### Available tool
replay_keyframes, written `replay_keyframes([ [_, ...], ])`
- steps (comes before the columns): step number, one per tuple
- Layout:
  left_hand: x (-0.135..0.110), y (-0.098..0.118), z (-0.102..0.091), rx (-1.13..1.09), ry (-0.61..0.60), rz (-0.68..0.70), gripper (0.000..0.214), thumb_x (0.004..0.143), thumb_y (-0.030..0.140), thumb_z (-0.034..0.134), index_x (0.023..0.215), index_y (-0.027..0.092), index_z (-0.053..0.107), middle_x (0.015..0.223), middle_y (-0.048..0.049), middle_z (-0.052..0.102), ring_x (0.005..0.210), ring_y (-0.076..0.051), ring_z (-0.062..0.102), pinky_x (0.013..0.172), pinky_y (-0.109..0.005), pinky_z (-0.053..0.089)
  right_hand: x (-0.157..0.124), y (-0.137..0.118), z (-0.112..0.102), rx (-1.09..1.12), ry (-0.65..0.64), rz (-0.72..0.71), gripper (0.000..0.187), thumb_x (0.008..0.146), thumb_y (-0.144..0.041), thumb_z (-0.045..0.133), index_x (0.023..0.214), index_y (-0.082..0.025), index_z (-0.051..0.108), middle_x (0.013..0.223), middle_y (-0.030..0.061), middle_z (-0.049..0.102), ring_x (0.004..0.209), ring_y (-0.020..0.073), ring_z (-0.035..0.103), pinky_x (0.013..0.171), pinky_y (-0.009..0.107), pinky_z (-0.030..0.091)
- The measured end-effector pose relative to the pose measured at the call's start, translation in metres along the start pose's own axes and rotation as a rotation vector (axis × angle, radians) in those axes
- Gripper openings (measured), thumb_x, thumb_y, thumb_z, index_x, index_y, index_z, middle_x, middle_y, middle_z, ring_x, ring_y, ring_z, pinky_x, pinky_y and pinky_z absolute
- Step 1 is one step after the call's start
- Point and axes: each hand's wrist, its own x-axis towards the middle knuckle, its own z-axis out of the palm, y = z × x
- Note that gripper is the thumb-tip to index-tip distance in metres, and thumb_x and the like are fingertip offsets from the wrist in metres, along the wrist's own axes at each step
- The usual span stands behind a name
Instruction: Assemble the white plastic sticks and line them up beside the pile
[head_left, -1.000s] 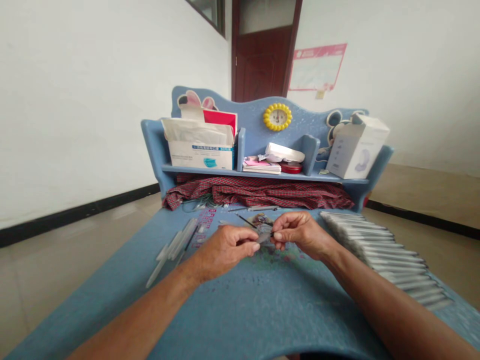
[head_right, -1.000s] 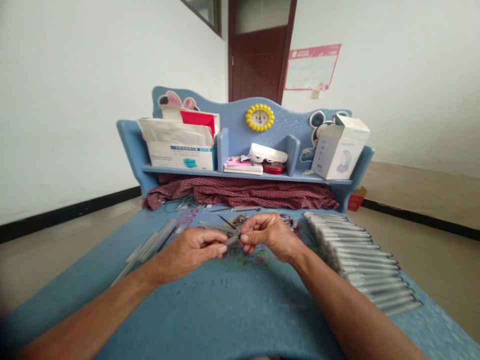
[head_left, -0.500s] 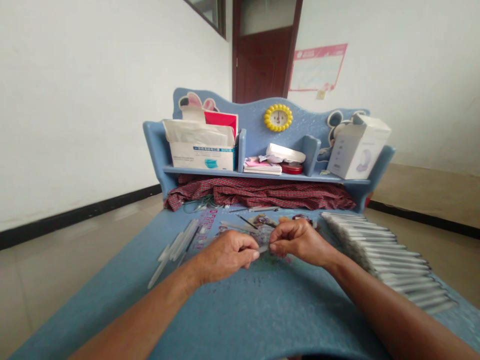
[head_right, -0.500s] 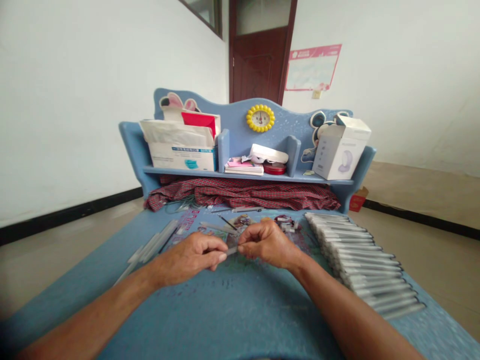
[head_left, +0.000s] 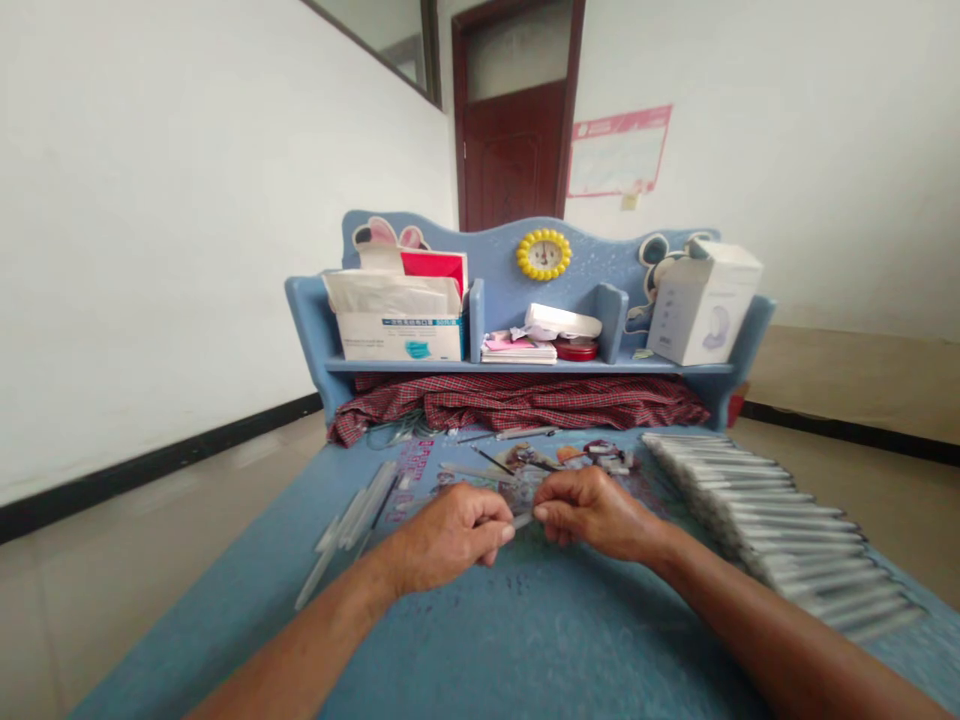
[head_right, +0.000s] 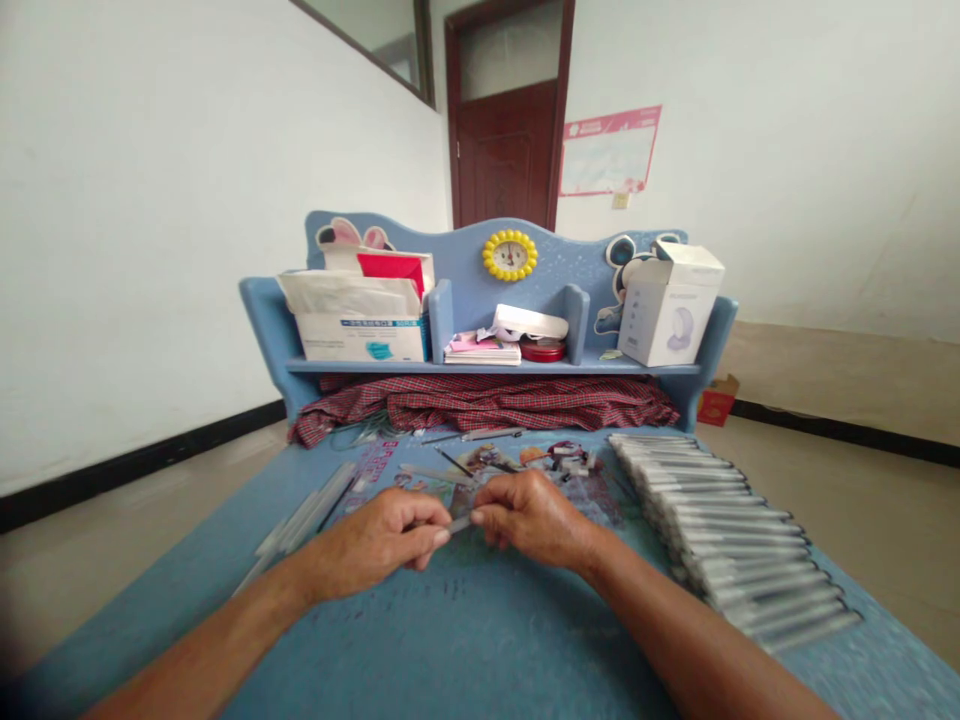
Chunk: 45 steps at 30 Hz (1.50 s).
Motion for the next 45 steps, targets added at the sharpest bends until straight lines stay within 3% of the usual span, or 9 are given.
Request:
replay_keyframes([
  [6,-0.001,-0.001,0.001,-0.025,-0.026,0.008,0.024,0.078,0.034,0.046,0.072,0.015,0.059,0.056,0.0026,0.053,0.051,-0.010,0.045,0.051,-0.020,0.033,0.000,-0.001,0.001,0.063,-0.021,0.048,0.026,0.080,-0.037,0.052,0.065,-0.016,0.052,0.055,-0.0023,0.055,0.046,0.0068,0.049,0.044,0.017,0.038],
  [13,-0.001,0.001,0.002,0.091,0.055,0.041,0.016,0.073,0.028,0.050,0.068,0.016,0.059,0.055,0.0047,0.047,0.053,-0.009,0.042,0.050,-0.020,0.030,0.001,0.003,0.003,0.074,-0.063,0.094,0.031,0.081,-0.041,0.049,0.062,-0.016,0.047,0.048,-0.0035,0.052,0.039,0.0064,0.046,0.038,0.017,0.035],
  [21,0.002,-0.004,-0.001,-0.079,-0.004,-0.002,0.022,0.075,0.034,0.048,0.075,0.014,0.058,0.055,0.0037,0.052,0.051,-0.010,0.045,0.051,-0.021,0.034,0.000,0.001,0.005,0.202,0.021,0.065,0.023,0.074,-0.038,0.059,0.074,-0.015,0.052,0.055,-0.0025,0.057,0.044,0.0070,0.050,0.043,0.018,0.039],
  [27,0.000,-0.001,0.003,0.006,0.069,0.029,0.015,0.072,0.029,0.051,0.072,0.015,0.057,0.056,0.0050,0.047,0.054,-0.009,0.043,0.052,-0.020,0.032,0.001,0.005,0.010,0.123,0.025,0.092,0.034,0.079,-0.045,0.050,0.062,-0.016,0.048,0.048,-0.0020,0.054,0.039,0.0074,0.048,0.037,0.017,0.035],
  [32,-0.001,0.000,0.007,0.120,0.139,0.093,0.011,0.073,0.024,0.051,0.070,0.015,0.057,0.057,0.0057,0.043,0.055,-0.008,0.040,0.053,-0.020,0.030,0.000,0.006,0.008,0.111,0.011,0.192,0.041,0.083,-0.052,0.040,0.064,-0.016,0.049,0.041,-0.0032,0.050,0.031,0.0075,0.042,0.033,0.017,0.032],
  [36,0.000,-0.002,0.007,0.140,0.170,0.083,0.011,0.074,0.024,0.051,0.070,0.015,0.057,0.056,0.0059,0.043,0.054,-0.008,0.041,0.052,-0.020,0.029,-0.002,0.001,0.003,0.079,0.018,0.105,0.035,0.079,-0.049,0.051,0.071,-0.014,0.053,0.053,-0.0006,0.056,0.044,0.0082,0.051,0.042,0.018,0.039],
  [39,-0.001,-0.003,0.009,0.135,0.152,0.083,0.011,0.074,0.023,0.051,0.072,0.015,0.058,0.057,0.0055,0.045,0.055,-0.008,0.042,0.052,-0.020,0.030,-0.004,0.000,0.003,0.092,0.029,0.069,0.030,0.075,-0.044,0.057,0.074,-0.015,0.053,0.055,-0.0015,0.056,0.046,0.0080,0.051,0.045,0.018,0.041],
  [42,-0.002,-0.003,0.010,0.124,0.127,0.101,0.011,0.074,0.023,0.052,0.073,0.014,0.059,0.058,0.0052,0.046,0.055,-0.008,0.043,0.052,-0.019,0.030,-0.004,0.001,0.005,0.020,0.007,0.112,0.037,0.080,-0.047,0.048,0.061,-0.016,0.049,0.048,-0.0007,0.053,0.041,0.0081,0.049,0.040,0.018,0.037],
  [45,-0.002,-0.004,0.010,0.125,0.138,0.096,0.011,0.074,0.023,0.053,0.073,0.014,0.059,0.057,0.0053,0.046,0.055,-0.008,0.042,0.051,-0.019,0.030,-0.004,0.002,0.006,-0.012,-0.006,0.143,0.039,0.083,-0.050,0.043,0.064,-0.016,0.049,0.048,-0.0009,0.054,0.040,0.0084,0.049,0.039,0.018,0.036],
])
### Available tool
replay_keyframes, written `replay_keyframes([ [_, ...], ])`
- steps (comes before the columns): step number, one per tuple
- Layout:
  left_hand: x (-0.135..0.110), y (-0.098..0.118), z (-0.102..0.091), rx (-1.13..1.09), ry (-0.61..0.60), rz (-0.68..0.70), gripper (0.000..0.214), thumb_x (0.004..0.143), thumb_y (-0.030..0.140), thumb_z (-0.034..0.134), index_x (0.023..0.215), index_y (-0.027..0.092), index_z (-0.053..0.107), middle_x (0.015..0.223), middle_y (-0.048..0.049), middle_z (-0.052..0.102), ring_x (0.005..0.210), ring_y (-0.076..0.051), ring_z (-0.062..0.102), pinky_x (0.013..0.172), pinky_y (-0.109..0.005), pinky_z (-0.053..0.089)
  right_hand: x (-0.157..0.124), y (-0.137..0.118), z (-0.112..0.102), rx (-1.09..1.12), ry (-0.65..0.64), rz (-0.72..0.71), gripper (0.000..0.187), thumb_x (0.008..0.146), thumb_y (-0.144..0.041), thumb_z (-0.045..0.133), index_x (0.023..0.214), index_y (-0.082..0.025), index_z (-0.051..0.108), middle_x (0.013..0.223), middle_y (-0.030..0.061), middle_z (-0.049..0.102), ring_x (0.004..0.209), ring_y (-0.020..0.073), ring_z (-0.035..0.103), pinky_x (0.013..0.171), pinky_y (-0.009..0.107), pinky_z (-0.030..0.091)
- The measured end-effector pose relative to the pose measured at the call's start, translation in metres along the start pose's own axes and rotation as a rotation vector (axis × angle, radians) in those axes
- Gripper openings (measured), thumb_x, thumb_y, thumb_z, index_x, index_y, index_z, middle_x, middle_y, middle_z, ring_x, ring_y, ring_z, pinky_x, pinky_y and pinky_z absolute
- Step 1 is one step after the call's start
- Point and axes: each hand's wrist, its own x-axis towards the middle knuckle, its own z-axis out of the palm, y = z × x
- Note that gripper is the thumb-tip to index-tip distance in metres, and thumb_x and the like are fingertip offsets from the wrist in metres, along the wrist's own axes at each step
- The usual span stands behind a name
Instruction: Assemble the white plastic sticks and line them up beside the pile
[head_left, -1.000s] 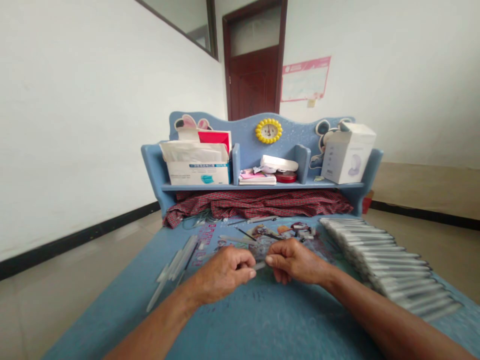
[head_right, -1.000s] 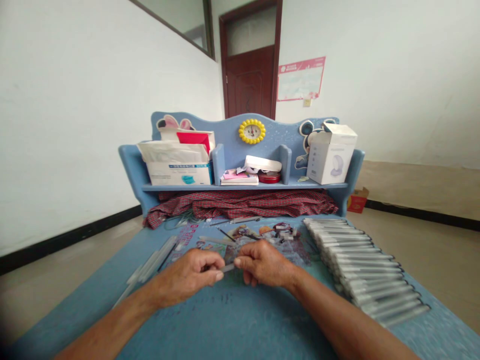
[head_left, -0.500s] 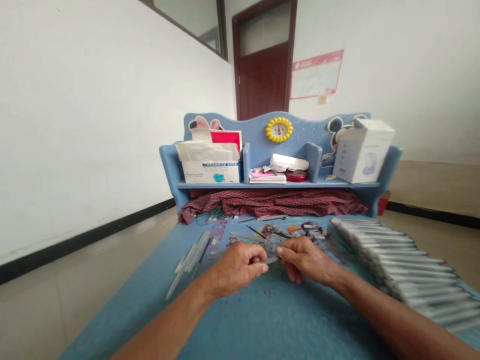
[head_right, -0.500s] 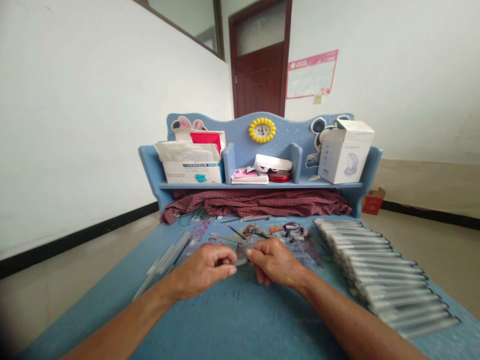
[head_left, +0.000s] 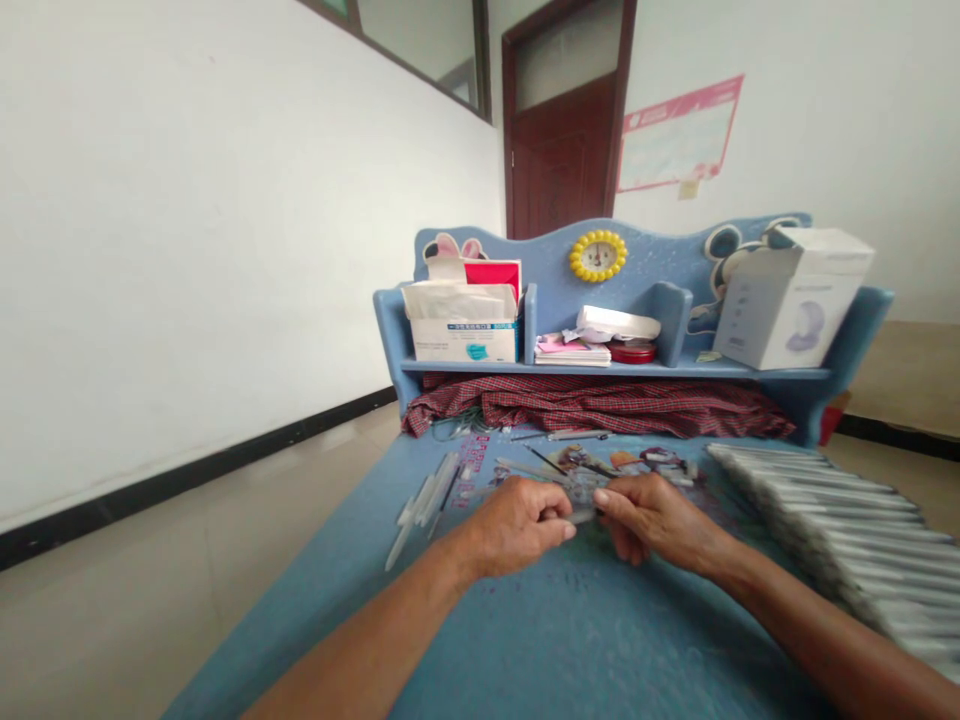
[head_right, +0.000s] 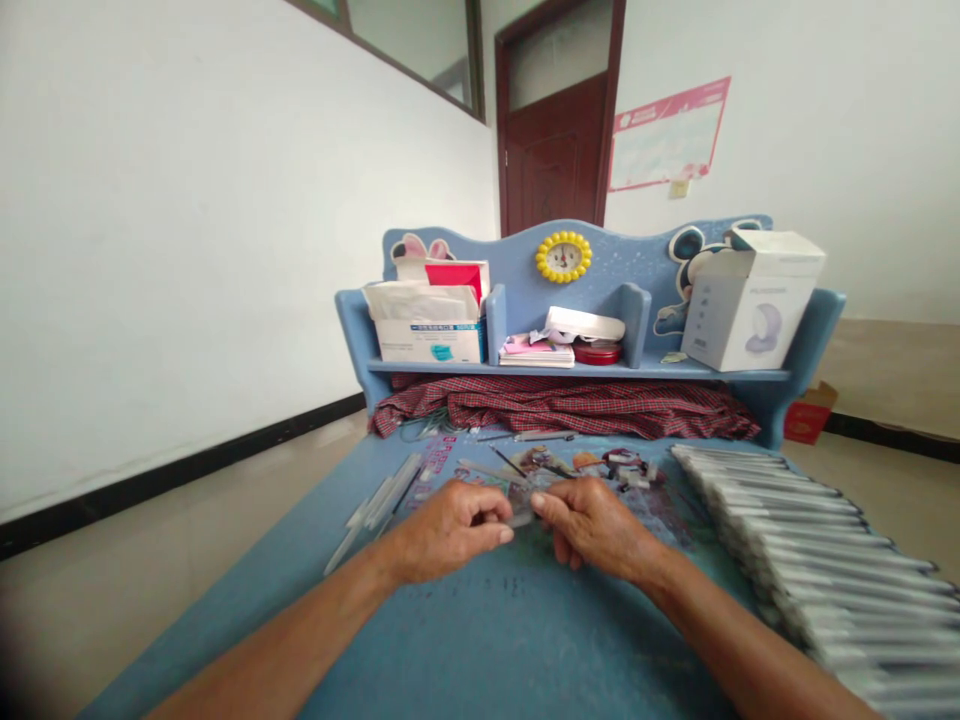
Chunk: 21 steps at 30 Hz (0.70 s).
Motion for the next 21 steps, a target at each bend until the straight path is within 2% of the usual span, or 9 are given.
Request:
replay_keyframes([
  [4,-0.0002,-0.0003,0.0001,-0.014,0.001,-0.004,0.012,0.074,0.024,0.052,0.073,0.014,0.059,0.056,0.0054,0.046,0.053,-0.008,0.042,0.050,-0.019,0.030,-0.0004,0.0003,-0.0008,0.014,-0.017,-0.039,0.033,0.079,-0.048,0.052,0.072,-0.016,0.051,0.052,-0.0012,0.056,0.043,0.0083,0.051,0.041,0.018,0.038],
  [8,-0.0006,0.0008,0.0013,-0.012,-0.007,0.000,0.012,0.074,0.023,0.053,0.073,0.014,0.060,0.056,0.0050,0.046,0.054,-0.008,0.043,0.050,-0.019,0.030,-0.0005,0.0020,-0.0012,-0.031,-0.052,0.010,0.043,0.084,-0.054,0.038,0.064,-0.016,0.048,0.045,-0.0008,0.053,0.036,0.0085,0.048,0.036,0.018,0.034],
  [13,-0.0002,0.0011,0.0009,0.005,-0.012,-0.003,0.012,0.074,0.023,0.053,0.074,0.014,0.061,0.056,0.0051,0.046,0.054,-0.008,0.042,0.050,-0.019,0.030,-0.0001,0.0026,-0.0015,-0.007,-0.022,-0.021,0.034,0.079,-0.048,0.052,0.068,-0.016,0.049,0.050,-0.0017,0.055,0.041,0.0084,0.050,0.039,0.017,0.037],
  [17,-0.0001,0.0020,0.0006,0.013,-0.023,0.002,0.012,0.074,0.023,0.053,0.073,0.014,0.060,0.056,0.0051,0.046,0.054,-0.008,0.042,0.051,-0.019,0.030,0.0004,0.0032,-0.0012,-0.031,-0.049,-0.006,0.041,0.083,-0.051,0.042,0.062,-0.017,0.047,0.045,-0.0017,0.052,0.037,0.0084,0.047,0.036,0.018,0.034],
  [21,-0.0002,0.0016,0.0007,0.006,-0.025,-0.007,0.013,0.075,0.025,0.052,0.074,0.014,0.060,0.057,0.0049,0.046,0.055,-0.008,0.042,0.051,-0.019,0.030,0.0004,0.0021,-0.0005,0.010,-0.031,-0.017,0.033,0.077,-0.048,0.054,0.067,-0.016,0.049,0.048,-0.0030,0.053,0.040,0.0081,0.049,0.039,0.017,0.035],
])
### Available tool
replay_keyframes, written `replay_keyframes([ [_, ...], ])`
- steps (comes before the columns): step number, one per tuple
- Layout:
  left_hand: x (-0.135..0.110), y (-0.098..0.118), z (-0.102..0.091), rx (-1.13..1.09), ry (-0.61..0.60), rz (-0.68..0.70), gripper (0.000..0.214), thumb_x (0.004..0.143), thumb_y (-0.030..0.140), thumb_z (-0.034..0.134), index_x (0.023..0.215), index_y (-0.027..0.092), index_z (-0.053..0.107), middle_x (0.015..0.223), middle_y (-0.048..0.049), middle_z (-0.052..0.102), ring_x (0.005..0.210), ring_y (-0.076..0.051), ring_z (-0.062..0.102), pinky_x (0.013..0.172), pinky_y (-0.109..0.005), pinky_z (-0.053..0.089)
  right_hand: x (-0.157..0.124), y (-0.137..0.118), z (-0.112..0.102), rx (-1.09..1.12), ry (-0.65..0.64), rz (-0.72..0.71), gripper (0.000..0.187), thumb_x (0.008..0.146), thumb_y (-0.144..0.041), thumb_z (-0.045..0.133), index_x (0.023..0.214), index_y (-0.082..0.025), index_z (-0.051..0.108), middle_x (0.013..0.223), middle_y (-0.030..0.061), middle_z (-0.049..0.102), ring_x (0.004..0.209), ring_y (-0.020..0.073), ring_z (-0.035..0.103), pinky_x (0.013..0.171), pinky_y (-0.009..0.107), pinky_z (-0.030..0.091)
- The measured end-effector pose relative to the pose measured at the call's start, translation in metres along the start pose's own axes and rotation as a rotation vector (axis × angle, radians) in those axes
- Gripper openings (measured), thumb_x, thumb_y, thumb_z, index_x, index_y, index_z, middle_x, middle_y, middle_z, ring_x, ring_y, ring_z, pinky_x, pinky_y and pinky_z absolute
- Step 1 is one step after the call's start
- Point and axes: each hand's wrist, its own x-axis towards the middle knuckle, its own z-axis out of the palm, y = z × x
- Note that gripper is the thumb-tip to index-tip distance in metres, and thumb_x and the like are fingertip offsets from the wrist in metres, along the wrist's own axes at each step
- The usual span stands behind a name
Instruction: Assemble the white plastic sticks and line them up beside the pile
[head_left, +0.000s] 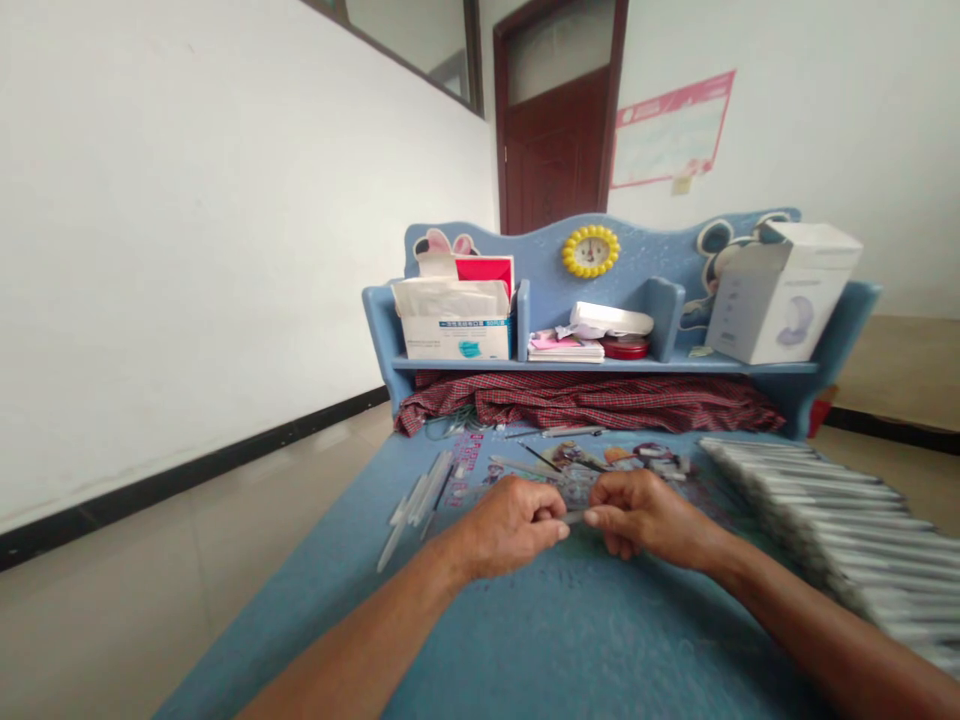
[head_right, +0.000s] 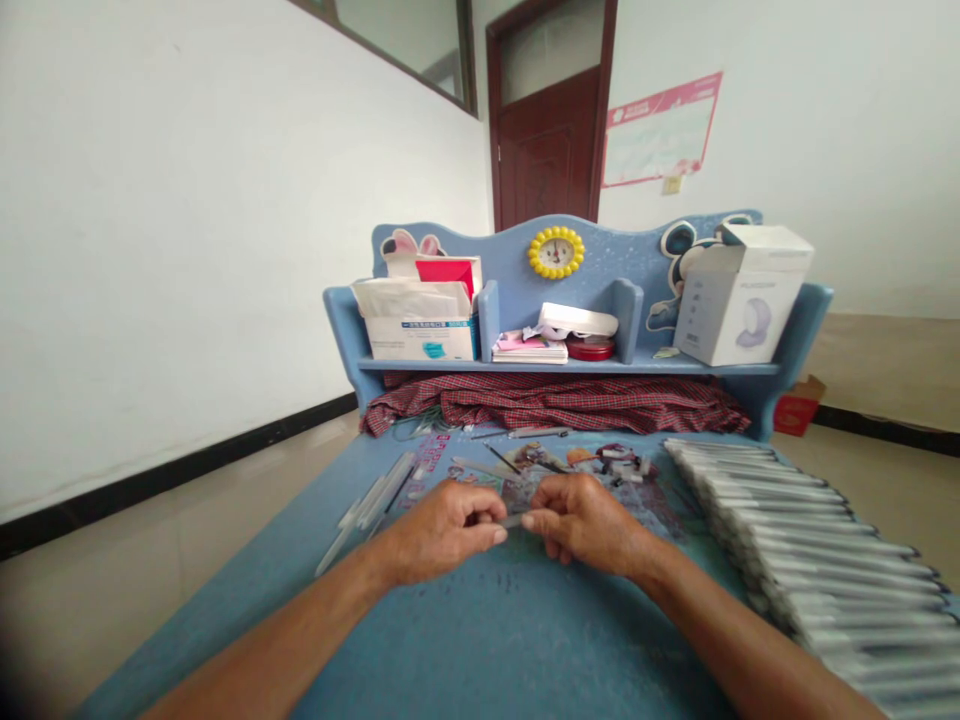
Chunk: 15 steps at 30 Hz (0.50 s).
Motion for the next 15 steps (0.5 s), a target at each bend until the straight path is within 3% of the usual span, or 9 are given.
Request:
replay_keyframes([
  [4,0.0006,0.0001,-0.0011,-0.001,-0.014,0.010,0.014,0.075,0.026,0.052,0.073,0.015,0.059,0.057,0.0049,0.046,0.055,-0.009,0.042,0.052,-0.019,0.030,-0.0002,-0.0022,-0.0003,-0.021,-0.024,0.006,0.040,0.081,-0.051,0.046,0.061,-0.017,0.046,0.044,-0.0027,0.051,0.037,0.0077,0.047,0.036,0.017,0.034],
  [9,0.0026,0.0026,-0.0040,0.043,-0.016,-0.012,0.013,0.074,0.025,0.050,0.072,0.016,0.059,0.058,0.0045,0.046,0.056,-0.009,0.043,0.053,-0.019,0.031,0.0019,-0.0029,-0.0023,0.039,-0.008,-0.021,0.036,0.074,-0.050,0.057,0.067,-0.016,0.049,0.047,-0.0045,0.052,0.039,0.0068,0.048,0.038,0.016,0.035],
  [15,0.0051,0.0028,-0.0062,0.229,0.050,0.072,0.007,0.072,0.023,0.054,0.071,0.017,0.058,0.065,0.0027,0.052,0.063,-0.011,0.048,0.060,-0.021,0.034,0.0056,-0.0011,-0.0006,0.030,-0.070,0.006,0.049,0.078,-0.061,0.042,0.057,-0.017,0.042,0.042,-0.0038,0.050,0.033,0.0064,0.045,0.033,0.016,0.034],
])
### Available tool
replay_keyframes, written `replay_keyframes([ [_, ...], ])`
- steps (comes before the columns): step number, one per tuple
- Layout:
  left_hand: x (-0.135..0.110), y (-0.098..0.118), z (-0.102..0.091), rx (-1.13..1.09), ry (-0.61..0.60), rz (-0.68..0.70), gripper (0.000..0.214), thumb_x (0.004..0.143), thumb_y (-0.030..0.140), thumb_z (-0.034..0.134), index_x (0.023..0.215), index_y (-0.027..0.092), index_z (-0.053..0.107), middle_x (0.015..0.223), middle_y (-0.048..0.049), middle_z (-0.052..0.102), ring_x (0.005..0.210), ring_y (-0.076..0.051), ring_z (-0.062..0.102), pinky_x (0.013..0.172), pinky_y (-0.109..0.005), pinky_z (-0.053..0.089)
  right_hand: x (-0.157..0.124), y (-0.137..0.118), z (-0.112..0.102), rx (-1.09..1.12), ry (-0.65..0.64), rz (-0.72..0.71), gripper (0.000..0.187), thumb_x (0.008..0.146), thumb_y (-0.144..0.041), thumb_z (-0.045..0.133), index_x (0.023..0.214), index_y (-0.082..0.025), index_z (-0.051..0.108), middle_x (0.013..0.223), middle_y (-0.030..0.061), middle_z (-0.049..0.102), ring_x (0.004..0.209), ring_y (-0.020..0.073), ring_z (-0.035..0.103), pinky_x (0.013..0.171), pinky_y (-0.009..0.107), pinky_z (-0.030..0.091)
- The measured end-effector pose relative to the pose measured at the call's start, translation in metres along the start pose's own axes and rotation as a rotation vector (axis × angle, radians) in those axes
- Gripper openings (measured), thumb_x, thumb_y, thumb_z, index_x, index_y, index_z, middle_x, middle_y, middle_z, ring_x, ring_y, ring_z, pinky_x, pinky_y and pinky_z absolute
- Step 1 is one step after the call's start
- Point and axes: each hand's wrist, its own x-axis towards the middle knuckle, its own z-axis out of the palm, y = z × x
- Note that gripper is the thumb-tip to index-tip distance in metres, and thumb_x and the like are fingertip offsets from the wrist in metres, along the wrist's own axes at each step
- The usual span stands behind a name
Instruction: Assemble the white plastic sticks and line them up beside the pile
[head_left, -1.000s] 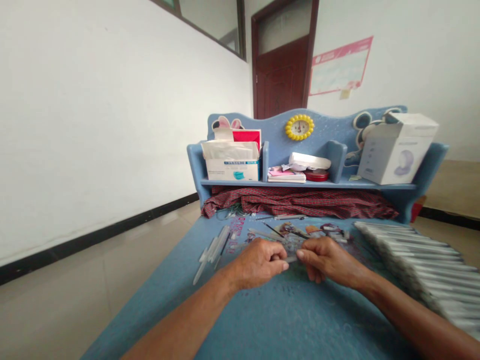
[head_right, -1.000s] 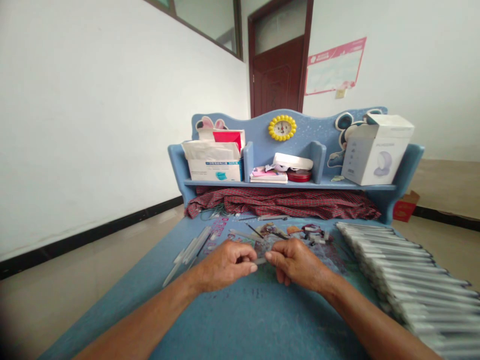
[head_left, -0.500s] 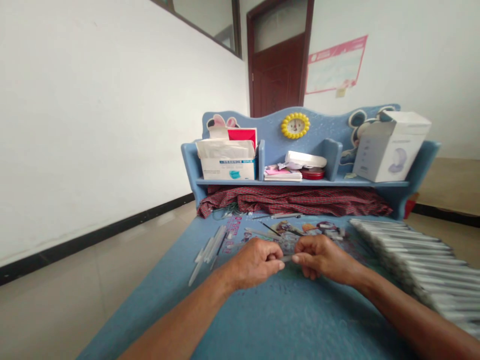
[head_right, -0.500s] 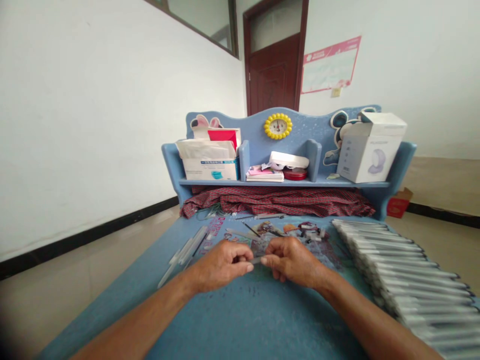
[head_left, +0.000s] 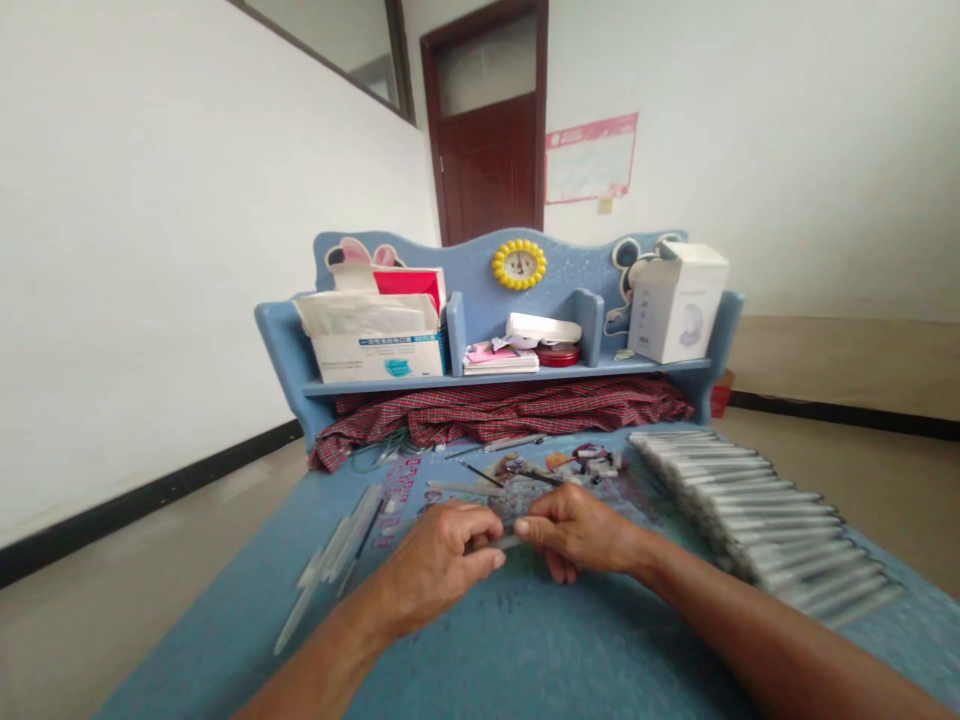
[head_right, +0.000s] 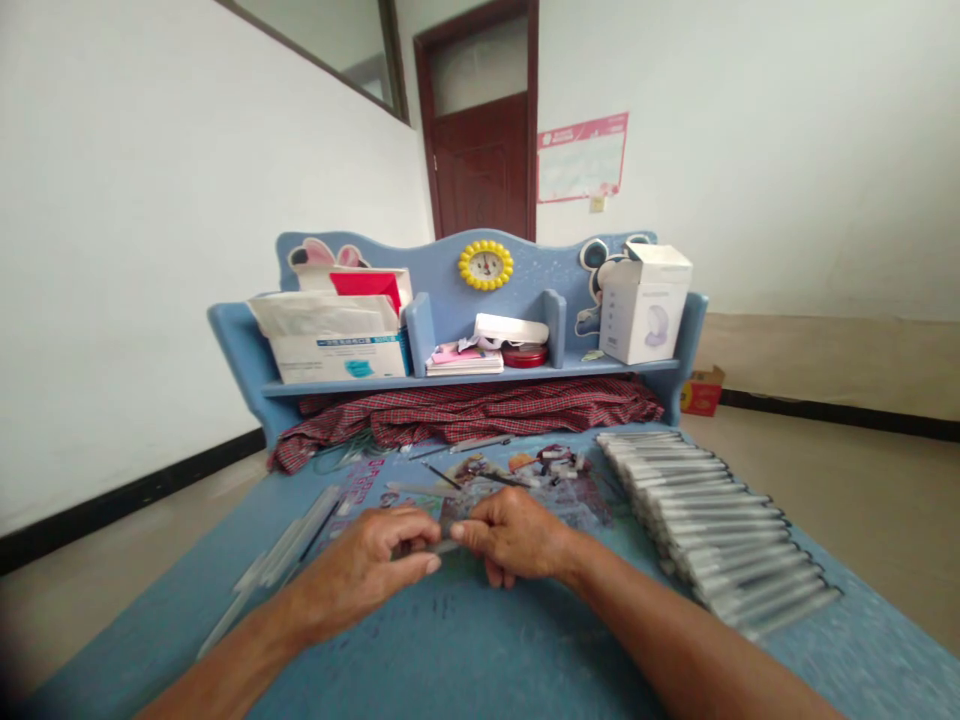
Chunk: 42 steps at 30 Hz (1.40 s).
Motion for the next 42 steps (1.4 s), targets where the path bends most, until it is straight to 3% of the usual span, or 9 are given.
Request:
replay_keyframes([
  [8,0.002,0.001,-0.001,0.132,0.058,0.063,0.010,0.075,0.024,0.052,0.076,0.018,0.060,0.076,-0.0009,0.059,0.076,-0.016,0.054,0.070,-0.026,0.039,0.003,-0.004,0.001,0.100,0.003,0.144,0.048,0.076,-0.063,0.044,0.061,-0.017,0.043,0.037,-0.0045,0.049,0.030,0.0075,0.045,0.032,0.017,0.033],
  [14,0.002,0.001,-0.004,0.157,0.034,0.031,0.023,0.081,0.030,0.046,0.091,0.020,0.064,0.086,-0.0032,0.063,0.083,-0.017,0.057,0.075,-0.028,0.042,0.005,-0.002,0.000,0.125,0.030,0.148,0.043,0.080,-0.056,0.044,0.061,-0.017,0.043,0.036,-0.0053,0.049,0.029,0.0077,0.045,0.031,0.016,0.031],
  [19,0.003,-0.001,-0.006,0.211,-0.001,0.083,0.026,0.083,0.027,0.041,0.083,0.020,0.066,0.079,-0.0032,0.061,0.079,-0.017,0.057,0.072,-0.027,0.042,0.004,-0.007,-0.002,0.100,0.035,0.189,0.037,0.084,-0.046,0.045,0.061,-0.016,0.044,0.037,-0.0058,0.049,0.031,0.0069,0.046,0.034,0.016,0.033],
  [22,0.005,-0.010,-0.004,0.212,0.045,0.144,0.023,0.083,0.028,0.043,0.081,0.021,0.065,0.078,-0.0024,0.061,0.078,-0.017,0.057,0.072,-0.026,0.042,0.005,-0.009,-0.004,0.101,0.016,0.207,0.034,0.086,-0.041,0.045,0.062,-0.016,0.044,0.037,-0.0063,0.049,0.031,0.0063,0.045,0.036,0.016,0.034],
  [27,0.008,-0.022,0.002,0.210,0.085,0.213,0.019,0.082,0.029,0.046,0.078,0.022,0.063,0.075,-0.0008,0.060,0.075,-0.016,0.057,0.069,-0.025,0.041,0.006,-0.006,-0.007,0.091,0.005,0.184,0.033,0.086,-0.039,0.045,0.062,-0.016,0.043,0.039,-0.0058,0.050,0.033,0.0065,0.047,0.036,0.015,0.035],
  [34,0.008,-0.013,-0.001,0.226,0.083,0.202,0.018,0.080,0.027,0.047,0.076,0.022,0.063,0.073,-0.0014,0.061,0.073,-0.016,0.057,0.067,-0.025,0.041,0.006,-0.001,-0.003,0.099,0.057,0.089,0.034,0.073,-0.048,0.060,0.067,-0.016,0.051,0.045,-0.0055,0.050,0.038,0.0066,0.047,0.038,0.017,0.036],
  [37,0.007,-0.009,0.000,0.237,0.057,0.191,0.018,0.080,0.026,0.046,0.075,0.021,0.063,0.072,-0.0017,0.061,0.073,-0.017,0.058,0.067,-0.025,0.041,0.006,0.001,-0.001,0.092,0.072,0.011,0.029,0.070,-0.043,0.065,0.075,-0.016,0.056,0.049,-0.0060,0.050,0.041,0.0062,0.045,0.040,0.017,0.035],
  [40,0.007,-0.007,0.001,0.247,0.031,0.188,0.018,0.080,0.026,0.047,0.076,0.021,0.064,0.074,-0.0016,0.061,0.074,-0.017,0.058,0.067,-0.026,0.042,0.005,0.003,-0.002,0.034,0.053,-0.038,0.021,0.073,-0.035,0.062,0.070,-0.016,0.058,0.049,-0.0058,0.049,0.042,0.0056,0.044,0.041,0.016,0.034],
  [42,0.006,-0.007,-0.001,0.240,0.077,0.183,0.016,0.079,0.028,0.050,0.081,0.021,0.064,0.077,-0.0014,0.062,0.077,-0.017,0.058,0.069,-0.026,0.043,0.005,0.004,-0.005,-0.020,0.078,-0.053,0.018,0.075,-0.031,0.060,0.067,-0.015,0.057,0.049,-0.0053,0.049,0.043,0.0056,0.044,0.041,0.016,0.033],
])
